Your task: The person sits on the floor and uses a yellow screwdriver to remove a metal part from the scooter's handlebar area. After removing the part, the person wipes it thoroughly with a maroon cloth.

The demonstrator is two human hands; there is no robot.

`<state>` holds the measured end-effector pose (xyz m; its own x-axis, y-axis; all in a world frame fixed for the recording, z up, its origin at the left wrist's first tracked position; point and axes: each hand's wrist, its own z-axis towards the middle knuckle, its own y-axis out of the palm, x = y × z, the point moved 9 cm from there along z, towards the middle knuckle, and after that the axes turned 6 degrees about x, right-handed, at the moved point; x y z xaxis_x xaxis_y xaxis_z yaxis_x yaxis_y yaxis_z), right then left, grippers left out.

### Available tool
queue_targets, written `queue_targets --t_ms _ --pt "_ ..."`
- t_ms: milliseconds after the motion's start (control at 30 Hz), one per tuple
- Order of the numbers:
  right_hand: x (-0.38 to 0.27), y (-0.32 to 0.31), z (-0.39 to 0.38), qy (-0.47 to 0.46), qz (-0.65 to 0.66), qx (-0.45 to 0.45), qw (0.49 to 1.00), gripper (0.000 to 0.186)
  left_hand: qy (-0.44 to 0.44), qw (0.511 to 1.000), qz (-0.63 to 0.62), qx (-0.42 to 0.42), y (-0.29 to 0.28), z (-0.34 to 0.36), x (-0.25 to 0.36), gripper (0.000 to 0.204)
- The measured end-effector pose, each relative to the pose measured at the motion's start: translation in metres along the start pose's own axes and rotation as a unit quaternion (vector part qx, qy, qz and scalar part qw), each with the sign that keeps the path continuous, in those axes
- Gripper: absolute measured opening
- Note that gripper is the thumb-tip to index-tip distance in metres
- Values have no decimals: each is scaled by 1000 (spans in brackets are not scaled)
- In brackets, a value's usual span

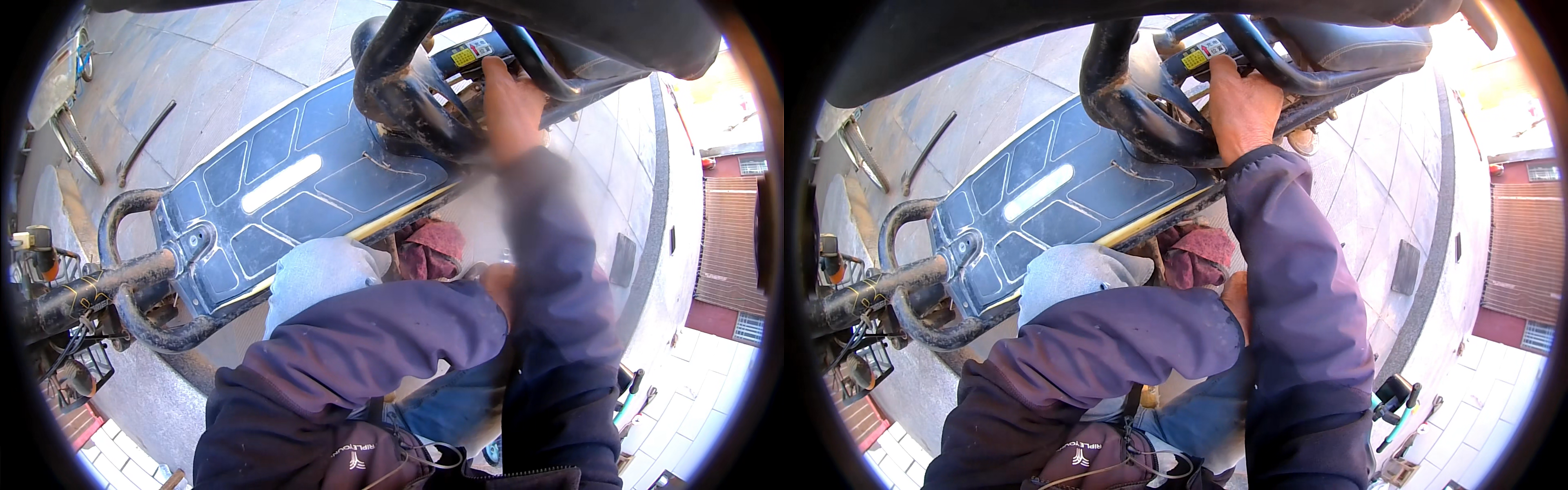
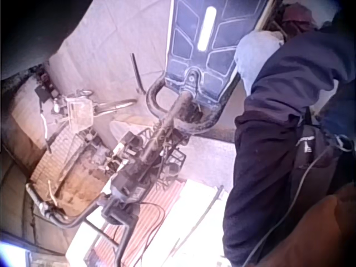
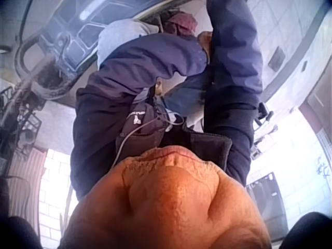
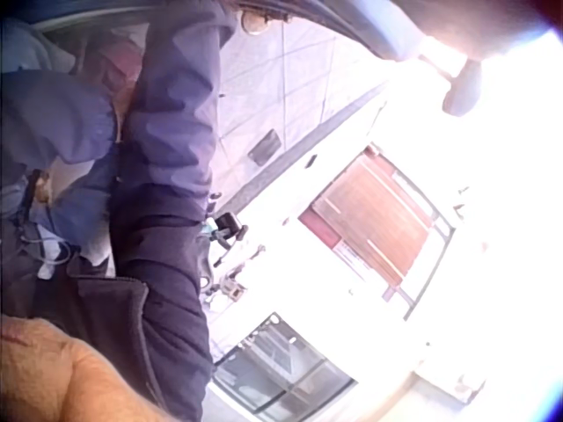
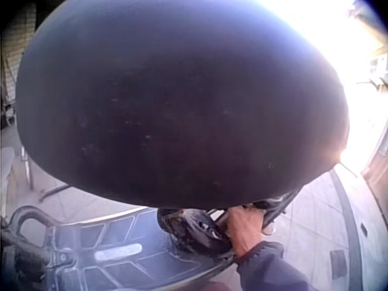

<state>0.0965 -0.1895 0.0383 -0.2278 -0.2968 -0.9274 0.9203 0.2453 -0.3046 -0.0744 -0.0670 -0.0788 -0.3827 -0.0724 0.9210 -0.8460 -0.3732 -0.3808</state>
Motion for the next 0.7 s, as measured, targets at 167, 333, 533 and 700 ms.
queue_targets --t_ms 167,333,533,700 --pt "6 -2 7 5 2 49 999 51 -160 504 -848 -49 62 -22 -31 32" --pt "-1 -3 1 10 24 66 997 47 -63 743 -666 -13 72 -20 -48 30" --pt "-2 -2 2 -25 32 68 997 41 -74 860 -500 70 48 -12 -32 21" --pt "1 6 1 14 29 -2 999 56 -29 975 -211 68 33 -2 -26 17"
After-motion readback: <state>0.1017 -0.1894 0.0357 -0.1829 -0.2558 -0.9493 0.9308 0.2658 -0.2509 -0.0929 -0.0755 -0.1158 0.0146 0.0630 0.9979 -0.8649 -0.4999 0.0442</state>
